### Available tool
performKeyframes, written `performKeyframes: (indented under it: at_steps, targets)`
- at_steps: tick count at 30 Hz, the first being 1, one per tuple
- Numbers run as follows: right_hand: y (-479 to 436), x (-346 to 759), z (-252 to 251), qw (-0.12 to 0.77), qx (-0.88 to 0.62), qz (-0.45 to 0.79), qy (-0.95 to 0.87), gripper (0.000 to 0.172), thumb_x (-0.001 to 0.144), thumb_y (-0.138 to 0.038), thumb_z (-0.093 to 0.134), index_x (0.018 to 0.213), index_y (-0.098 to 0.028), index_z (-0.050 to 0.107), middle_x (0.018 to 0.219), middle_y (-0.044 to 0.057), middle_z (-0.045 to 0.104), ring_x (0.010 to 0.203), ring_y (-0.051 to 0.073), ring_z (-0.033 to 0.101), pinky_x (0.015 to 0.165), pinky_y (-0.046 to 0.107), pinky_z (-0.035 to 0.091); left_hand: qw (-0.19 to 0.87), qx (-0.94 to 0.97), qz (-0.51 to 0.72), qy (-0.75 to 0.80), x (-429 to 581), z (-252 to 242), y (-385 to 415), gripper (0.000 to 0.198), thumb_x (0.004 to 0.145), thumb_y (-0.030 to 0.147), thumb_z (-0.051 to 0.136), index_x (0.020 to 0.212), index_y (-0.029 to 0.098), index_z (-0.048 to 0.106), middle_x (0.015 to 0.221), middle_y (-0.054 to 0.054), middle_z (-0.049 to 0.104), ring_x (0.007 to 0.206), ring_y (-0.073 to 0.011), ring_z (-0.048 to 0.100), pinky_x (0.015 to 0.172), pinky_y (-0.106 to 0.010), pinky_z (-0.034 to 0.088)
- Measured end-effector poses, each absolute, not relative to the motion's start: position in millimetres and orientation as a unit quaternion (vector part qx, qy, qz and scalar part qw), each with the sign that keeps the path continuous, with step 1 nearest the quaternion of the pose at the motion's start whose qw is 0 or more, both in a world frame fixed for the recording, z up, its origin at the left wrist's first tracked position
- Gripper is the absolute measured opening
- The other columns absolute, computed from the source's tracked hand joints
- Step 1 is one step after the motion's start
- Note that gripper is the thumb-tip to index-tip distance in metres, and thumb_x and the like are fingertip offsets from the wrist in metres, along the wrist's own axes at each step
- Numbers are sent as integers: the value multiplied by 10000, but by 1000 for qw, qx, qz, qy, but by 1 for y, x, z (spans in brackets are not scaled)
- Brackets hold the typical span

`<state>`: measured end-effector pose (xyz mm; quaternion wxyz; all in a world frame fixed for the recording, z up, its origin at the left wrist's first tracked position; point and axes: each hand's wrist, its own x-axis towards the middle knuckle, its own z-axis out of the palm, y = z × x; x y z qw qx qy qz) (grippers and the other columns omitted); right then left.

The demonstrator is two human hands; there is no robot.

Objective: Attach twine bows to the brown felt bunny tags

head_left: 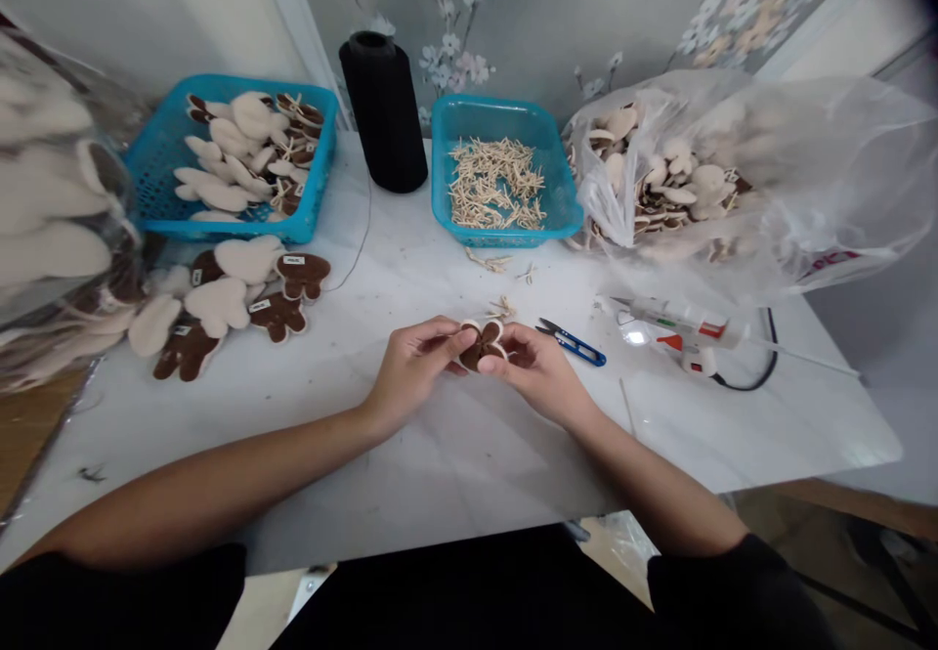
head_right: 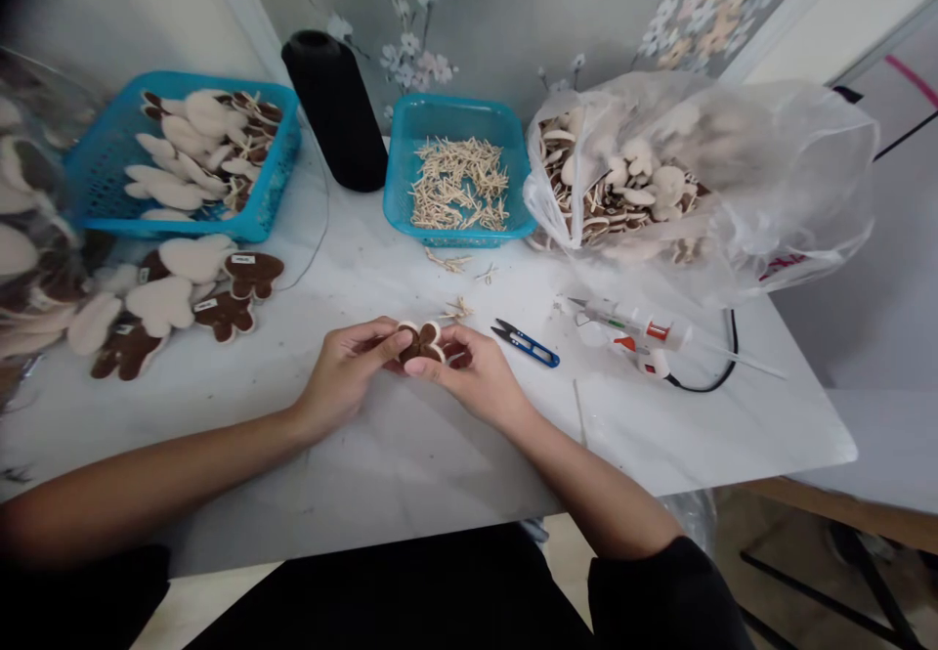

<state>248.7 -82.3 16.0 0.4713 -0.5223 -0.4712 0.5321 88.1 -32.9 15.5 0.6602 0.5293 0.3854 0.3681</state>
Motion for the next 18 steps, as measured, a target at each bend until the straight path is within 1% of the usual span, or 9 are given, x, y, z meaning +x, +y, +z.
performKeyframes:
  at_steps: [1,3,8,11,12,14,15,17,18]
  targets:
    - [-82,249,17,463,-523,533,-478,347,685,-472,707,817,-167,609,744,5,601,683,123,536,643,244,426,662,528,372,380,88,16,-33,153,761,309,667,753,158,692,743,-2,619,681,-116,585,572,-198,483]
    - [-83,248,17,466,-511,538,-482,310,713,-457,687,778,-163,614,711,3,594,664,120,526,651,254,424,683,516,365,366,88,16,-32,154,774,298,655,726,155,684,725,5,595,678,-99,561,579,-184,463]
    - [-83,243,16,486,-476,566,-465,297,743,-462,657,749,-166,626,685,0,579,650,120,511,645,259,417,776,422,310,352,87,16,-35,182,796,307,627,722,147,670,658,12,563,629,-75,526,552,-167,424]
    - [-83,241,13,480,-481,568,-463,294,755,-455,649,720,-164,623,664,-2,570,633,116,504,625,253,414,768,415,315,372,84,17,-38,205,784,331,635,723,137,657,653,-2,578,599,-85,536,503,-170,420]
    - [-83,241,12,477,-484,568,-464,292,758,-457,645,741,-165,629,677,1,577,634,116,507,621,253,416,755,427,319,382,83,17,-38,216,782,345,636,733,134,653,664,-10,590,598,-93,546,489,-173,422]
    - [-84,240,8,472,-492,568,-460,319,753,-459,648,898,-175,637,774,21,609,670,125,529,633,261,432,719,458,330,406,81,18,-32,256,788,386,620,775,131,640,690,-28,606,585,-108,562,469,-187,430]
    - [-85,240,5,470,-498,568,-456,383,748,-457,653,1015,-185,613,853,36,618,699,131,541,648,269,443,698,473,335,421,79,18,-26,283,797,412,600,811,130,632,711,-36,609,568,-110,563,459,-196,432]
    - [-86,239,-1,466,-511,567,-448,555,743,-447,661,1216,-208,498,1020,68,597,753,136,559,680,284,460,650,505,331,462,74,20,-9,334,815,449,551,931,141,602,772,-41,605,514,-100,542,431,-209,422]
    - [-88,239,-3,461,-518,565,-447,615,745,-441,660,1274,-217,439,1088,82,571,772,134,562,695,290,465,616,530,322,486,69,22,2,353,816,450,539,1002,152,575,818,-41,598,500,-93,530,423,-213,417]
